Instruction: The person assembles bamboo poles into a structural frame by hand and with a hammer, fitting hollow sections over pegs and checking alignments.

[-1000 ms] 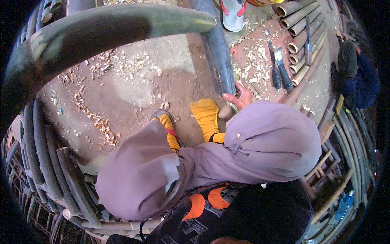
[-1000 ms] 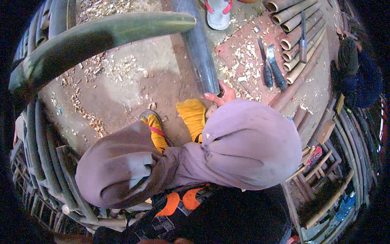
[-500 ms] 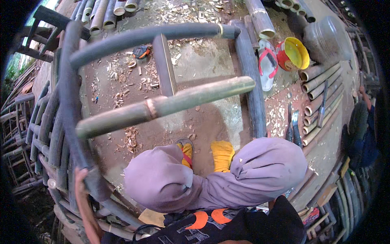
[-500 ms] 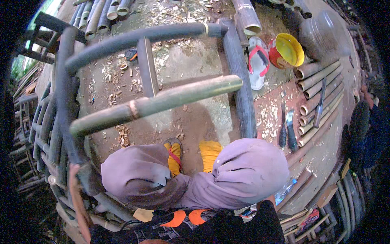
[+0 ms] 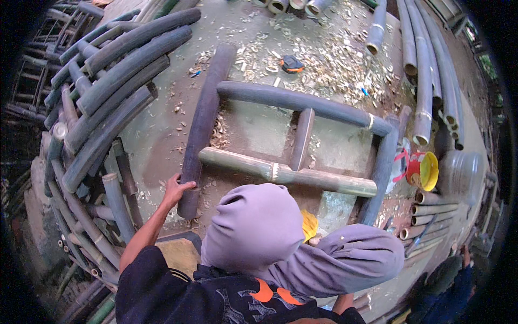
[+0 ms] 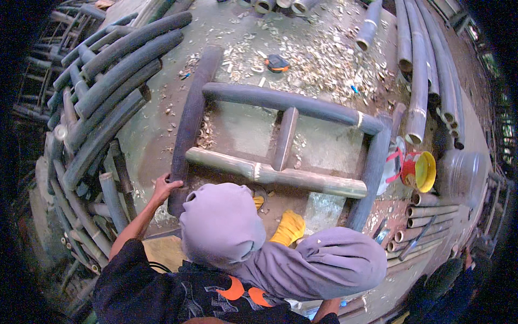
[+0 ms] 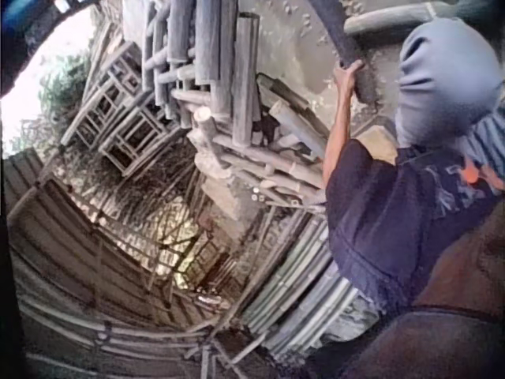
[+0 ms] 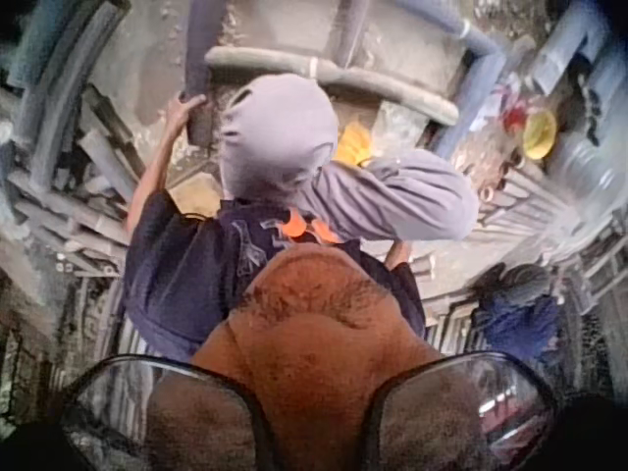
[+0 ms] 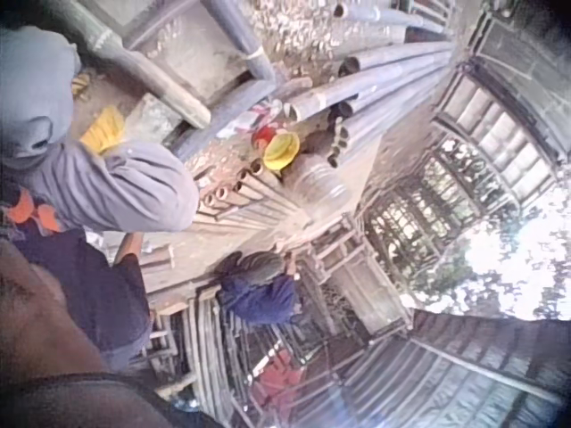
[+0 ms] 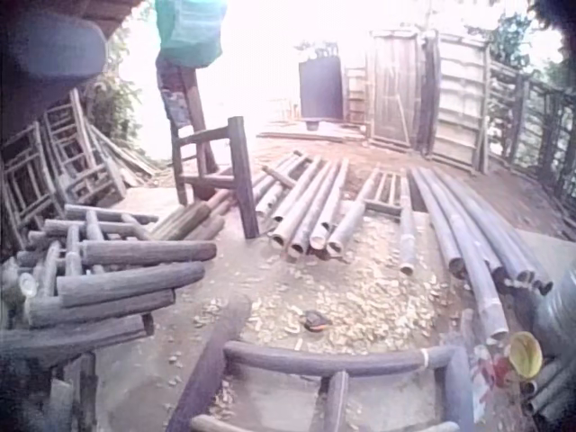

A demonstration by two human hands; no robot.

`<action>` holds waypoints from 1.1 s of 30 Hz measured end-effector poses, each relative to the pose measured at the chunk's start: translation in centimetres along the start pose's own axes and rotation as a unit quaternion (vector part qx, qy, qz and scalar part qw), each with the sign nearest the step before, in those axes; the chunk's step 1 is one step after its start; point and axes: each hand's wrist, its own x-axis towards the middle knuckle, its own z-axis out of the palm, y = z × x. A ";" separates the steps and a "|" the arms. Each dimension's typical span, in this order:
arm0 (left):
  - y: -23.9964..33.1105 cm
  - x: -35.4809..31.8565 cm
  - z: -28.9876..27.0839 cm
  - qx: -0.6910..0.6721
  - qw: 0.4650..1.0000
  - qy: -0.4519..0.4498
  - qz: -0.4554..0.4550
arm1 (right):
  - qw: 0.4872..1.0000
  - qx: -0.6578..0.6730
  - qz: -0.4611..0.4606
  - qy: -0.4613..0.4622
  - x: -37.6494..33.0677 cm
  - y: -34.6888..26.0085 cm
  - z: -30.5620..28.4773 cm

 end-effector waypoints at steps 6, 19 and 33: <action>0.6 1.5 0.6 0.038 0.999 -0.002 -0.008 | 0.998 -0.015 0.000 0.060 -0.2 1.2 0.0; 11.8 10.0 3.6 0.015 0.989 0.119 0.084 | 0.955 0.095 -0.262 0.105 8.9 -10.3 2.7; 13.7 12.4 5.4 0.225 0.946 0.230 -0.037 | 0.794 0.375 -0.267 -0.397 16.0 -32.4 11.2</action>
